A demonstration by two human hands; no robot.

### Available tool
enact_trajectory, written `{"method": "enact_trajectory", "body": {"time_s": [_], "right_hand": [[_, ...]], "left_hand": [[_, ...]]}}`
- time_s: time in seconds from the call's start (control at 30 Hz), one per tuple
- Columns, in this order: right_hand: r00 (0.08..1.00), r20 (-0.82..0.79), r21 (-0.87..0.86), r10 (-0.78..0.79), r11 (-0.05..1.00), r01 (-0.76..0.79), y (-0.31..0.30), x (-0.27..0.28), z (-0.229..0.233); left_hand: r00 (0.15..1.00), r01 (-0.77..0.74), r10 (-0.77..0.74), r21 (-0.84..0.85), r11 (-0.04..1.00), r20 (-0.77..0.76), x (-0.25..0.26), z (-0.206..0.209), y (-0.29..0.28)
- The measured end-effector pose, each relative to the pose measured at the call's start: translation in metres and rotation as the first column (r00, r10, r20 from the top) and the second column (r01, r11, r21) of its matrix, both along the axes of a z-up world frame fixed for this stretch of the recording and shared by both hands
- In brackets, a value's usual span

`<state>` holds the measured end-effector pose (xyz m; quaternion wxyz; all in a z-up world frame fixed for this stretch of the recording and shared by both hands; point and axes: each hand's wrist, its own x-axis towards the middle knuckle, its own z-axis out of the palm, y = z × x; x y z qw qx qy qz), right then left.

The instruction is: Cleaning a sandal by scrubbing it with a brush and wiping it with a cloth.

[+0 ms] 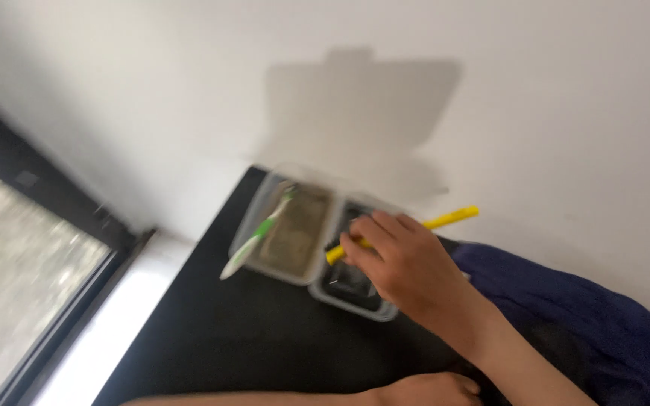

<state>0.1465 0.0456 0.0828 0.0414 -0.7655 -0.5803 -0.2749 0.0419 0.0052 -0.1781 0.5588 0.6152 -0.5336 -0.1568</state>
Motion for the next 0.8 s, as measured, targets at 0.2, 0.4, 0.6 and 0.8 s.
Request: {"method": "enact_trajectory", "body": {"time_s": [0.2,0.4,0.6,0.8], "right_hand": [[0.966,-0.081,-0.119,-0.244,0.965,0.234,-0.150,-0.040,-0.023],[0.935,-0.227,0.084,-0.271,0.951,0.297,-0.258,-0.088,-0.052],[0.867,-0.307,0.097,-0.393,0.893,0.439,-0.281,-0.123,-0.076],[0.943,-0.293,0.274,-0.159,0.931,0.242,-0.283,-0.136,-0.062]], "left_hand": [[0.642,-0.274,0.158,0.032,0.961,0.750,-0.005,0.106,0.032],[0.597,-0.241,-0.004,0.184,0.953,0.802,-0.004,0.130,0.027],[0.805,-0.127,0.015,0.148,0.981,0.593,-0.005,0.115,0.018],[0.799,-0.152,0.053,0.115,0.982,0.599,0.001,0.164,0.016]]}}
